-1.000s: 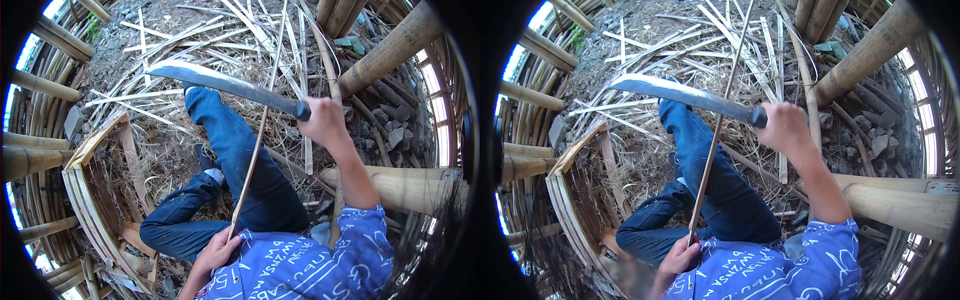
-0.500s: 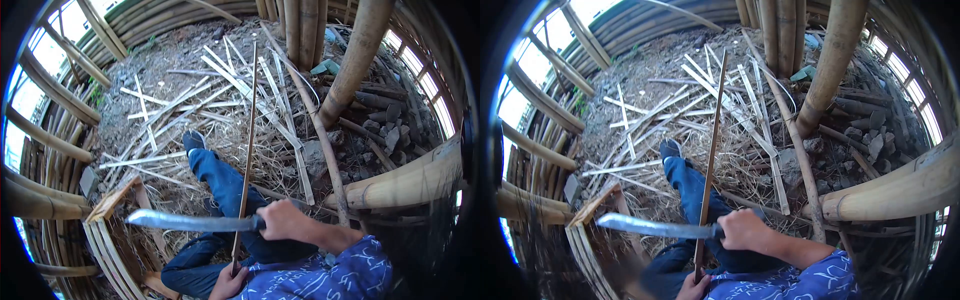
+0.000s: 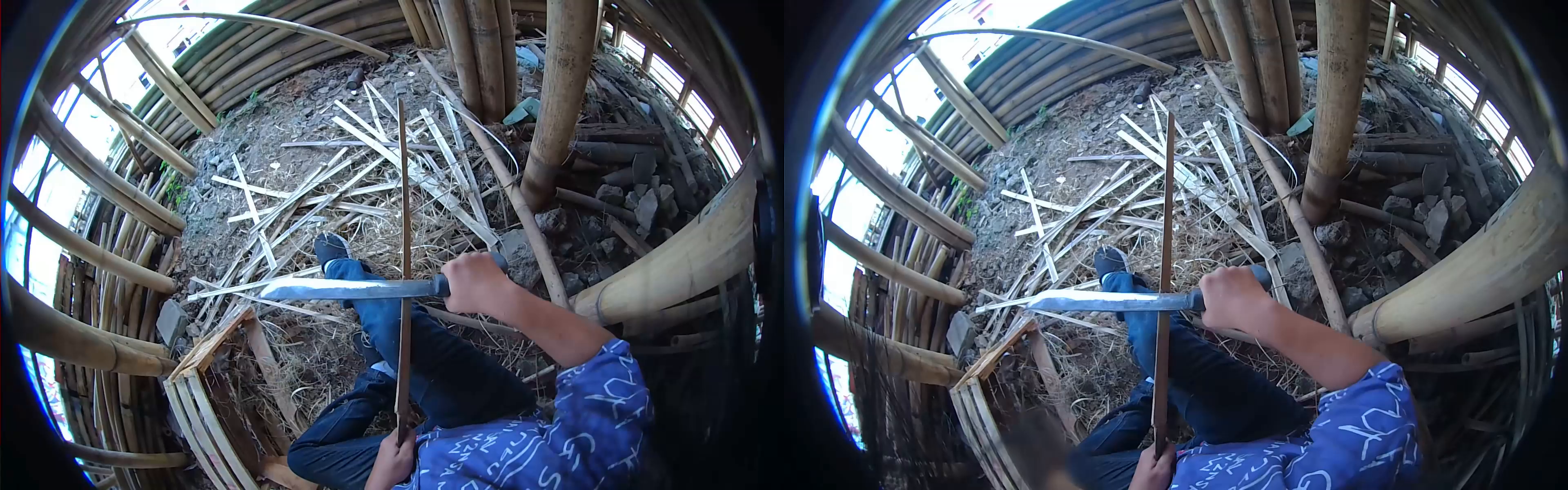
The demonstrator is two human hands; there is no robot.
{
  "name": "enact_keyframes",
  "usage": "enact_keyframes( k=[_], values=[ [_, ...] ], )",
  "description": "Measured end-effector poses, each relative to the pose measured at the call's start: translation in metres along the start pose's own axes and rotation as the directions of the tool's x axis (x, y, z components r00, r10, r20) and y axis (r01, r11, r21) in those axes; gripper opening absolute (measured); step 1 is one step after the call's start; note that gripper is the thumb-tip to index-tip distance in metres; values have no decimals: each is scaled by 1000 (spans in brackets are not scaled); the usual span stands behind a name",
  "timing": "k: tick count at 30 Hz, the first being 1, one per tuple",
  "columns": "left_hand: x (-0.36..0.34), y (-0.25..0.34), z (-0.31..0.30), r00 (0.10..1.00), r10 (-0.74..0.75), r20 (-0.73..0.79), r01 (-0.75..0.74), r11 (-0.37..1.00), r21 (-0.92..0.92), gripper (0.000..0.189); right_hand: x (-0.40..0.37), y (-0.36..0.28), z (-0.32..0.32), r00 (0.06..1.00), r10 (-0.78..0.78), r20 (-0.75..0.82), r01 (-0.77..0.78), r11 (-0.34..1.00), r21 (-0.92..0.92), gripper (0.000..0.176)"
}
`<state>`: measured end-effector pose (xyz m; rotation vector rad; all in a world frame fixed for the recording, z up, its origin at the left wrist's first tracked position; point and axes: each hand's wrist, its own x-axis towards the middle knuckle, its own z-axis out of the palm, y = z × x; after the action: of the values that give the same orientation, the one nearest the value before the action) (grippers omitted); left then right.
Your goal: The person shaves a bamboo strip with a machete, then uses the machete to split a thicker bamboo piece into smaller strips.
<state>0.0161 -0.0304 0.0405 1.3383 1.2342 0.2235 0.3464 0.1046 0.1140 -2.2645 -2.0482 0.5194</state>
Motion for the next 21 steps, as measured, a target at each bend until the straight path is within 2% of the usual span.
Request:
enact_keyframes(
  k=[3, 5, 6, 7, 8, 9, 11, 14, 19, 21],
  values=[
    [3, -2, -2, 1000, -3, 22, 4, 1000, -11, 20, 12, 5, 2, 1000, -25, -11, 25, 1000, 2, 25],
    [-9, 16, -2, 977, 203, 62, -191, 968, -161, 27, 21, 8, 13, 996, -32, -89, 30, 999, -26, 23],
    [8, 9, -13, 948, 210, 240, -161, 965, -206, 29, 22, 7, 10, 996, -37, -86, 35, 999, -25, 23],
    [2, 3, -7, 949, 206, 236, -158, 965, -208, 29, 24, 7, 2, 998, -11, -66, 8, 999, -50, 23],
    [-9, -3, 3, 947, 313, 79, -306, 948, -91, 31, 28, 9, -4, 999, 17, -47, -20, 997, -73, 24],
    [-16, 11, 7, 902, 427, -63, -425, 904, 51, 32, 37, 16, -10, 999, 16, -43, -19, 997, -69, 24],
    [-18, 18, 3, 932, 359, -54, -357, 933, 40, 33, 57, 35, -21, 976, 192, -103, -191, 981, 21, 27],
    [-19, 7, 3, 978, 201, -53, -201, 980, 6, 33, 78, 44, -30, 983, 150, -106, -150, 989, 2, 30],
    [-20, 7, 6, 988, 129, -80, -131, 991, -23, 34, 105, 48, -28, 984, 99, -145, -108, 992, -60, 29],
    [-21, 8, 8, 991, 107, -82, -109, 994, -28, 34, 116, 54, -38, 958, 239, -156, -244, 970, -12, 27]
  ],
)
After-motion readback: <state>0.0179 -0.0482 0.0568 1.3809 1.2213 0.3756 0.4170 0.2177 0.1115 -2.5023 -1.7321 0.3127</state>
